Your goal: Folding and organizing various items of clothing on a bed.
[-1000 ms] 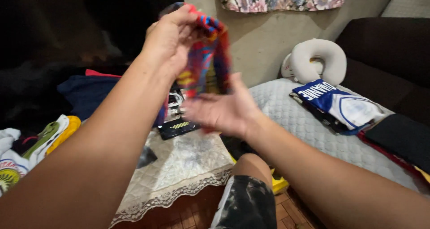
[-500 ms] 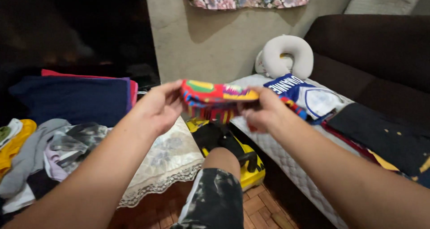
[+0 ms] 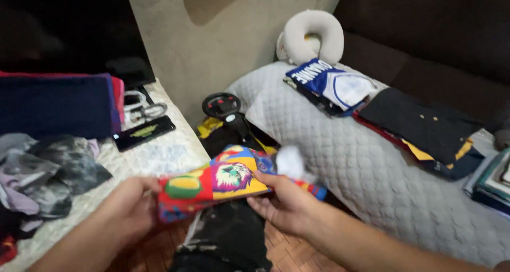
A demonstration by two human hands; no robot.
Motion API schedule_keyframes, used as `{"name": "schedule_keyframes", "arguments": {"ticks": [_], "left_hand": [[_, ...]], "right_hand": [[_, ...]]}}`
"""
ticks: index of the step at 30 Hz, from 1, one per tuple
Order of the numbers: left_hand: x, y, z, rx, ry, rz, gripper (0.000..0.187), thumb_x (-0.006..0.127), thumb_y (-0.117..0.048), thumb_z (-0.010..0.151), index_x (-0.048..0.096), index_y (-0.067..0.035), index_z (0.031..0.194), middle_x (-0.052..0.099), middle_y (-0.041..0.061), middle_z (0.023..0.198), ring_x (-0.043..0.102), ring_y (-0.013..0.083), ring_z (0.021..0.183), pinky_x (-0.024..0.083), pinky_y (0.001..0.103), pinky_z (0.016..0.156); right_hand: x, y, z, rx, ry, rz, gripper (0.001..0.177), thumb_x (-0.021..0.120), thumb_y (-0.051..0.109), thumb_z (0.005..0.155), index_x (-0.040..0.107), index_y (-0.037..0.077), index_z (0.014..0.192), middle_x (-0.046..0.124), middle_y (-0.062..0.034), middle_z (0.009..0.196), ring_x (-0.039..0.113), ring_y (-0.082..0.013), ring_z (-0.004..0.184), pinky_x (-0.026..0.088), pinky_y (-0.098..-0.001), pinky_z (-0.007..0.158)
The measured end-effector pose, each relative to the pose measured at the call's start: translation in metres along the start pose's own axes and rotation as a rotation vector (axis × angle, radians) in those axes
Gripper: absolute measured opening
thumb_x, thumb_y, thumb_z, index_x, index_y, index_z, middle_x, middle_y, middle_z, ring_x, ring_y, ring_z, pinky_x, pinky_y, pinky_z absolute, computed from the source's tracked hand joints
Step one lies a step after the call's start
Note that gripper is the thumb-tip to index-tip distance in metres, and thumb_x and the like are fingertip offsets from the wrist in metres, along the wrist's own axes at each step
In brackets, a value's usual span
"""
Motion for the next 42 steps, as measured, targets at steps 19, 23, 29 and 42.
{"name": "schedule_keyframes", "arguments": {"ticks": [19, 23, 29, 42], "left_hand": [[-0.095, 0.04, 0.033, 0.02, -0.092, 0.545, 0.048, 0.048, -0.014, 0.079, 0.064, 0.016, 0.112, 0.068, 0.041, 0.108, 0.06, 0.0551, 0.101, 0.046, 0.056, 0.076], [-0.026, 0.015, 0.018, 0.485, -0.36, 0.976, 0.033, 0.064, -0.022, 0.092, 0.068, 0.002, 0.114, 0.069, 0.025, 0.113, 0.062, 0.0393, 0.109, 0.047, 0.047, 0.086], [0.093, 0.017, 0.0, 0.967, -0.196, 1.173, 0.031, 0.072, -0.015, 0.08, 0.071, -0.009, 0.11, 0.071, 0.015, 0.112, 0.068, 0.0292, 0.109, 0.053, 0.04, 0.095], [0.158, 0.034, 0.021, 0.929, 0.05, 1.856, 0.031, 0.072, -0.037, 0.08, 0.076, -0.017, 0.104, 0.069, 0.011, 0.115, 0.059, 0.0316, 0.12, 0.045, 0.046, 0.101]], "right_hand": [[-0.049, 0.014, -0.036, 0.153, -0.264, -0.29, 0.035, 0.059, 0.037, 0.096, 0.069, 0.005, 0.106, 0.077, -0.0129, 0.095, 0.075, -0.0247, 0.085, 0.063, -0.0353, 0.073], [-0.066, 0.02, -0.029, 0.058, -0.162, -0.196, 0.029, 0.061, 0.019, 0.095, 0.064, -0.001, 0.115, 0.074, -0.0169, 0.108, 0.075, -0.025, 0.093, 0.065, -0.0372, 0.081], [-0.08, 0.016, -0.04, -0.066, -0.004, -0.162, 0.032, 0.061, 0.012, 0.089, 0.059, -0.001, 0.119, 0.072, -0.0156, 0.11, 0.073, -0.023, 0.095, 0.061, -0.0365, 0.086], [-0.102, -0.004, 0.02, 0.15, -0.078, -0.457, 0.028, 0.064, 0.033, 0.094, 0.069, 0.015, 0.115, 0.071, -0.004, 0.103, 0.065, -0.0142, 0.083, 0.049, -0.0328, 0.07]]}}
Point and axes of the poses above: each hand's wrist, its own z-axis towards the middle knuckle, its own x-axis out of the palm, y = z × x, the point moved 2 cm from there along z, towards the middle knuckle
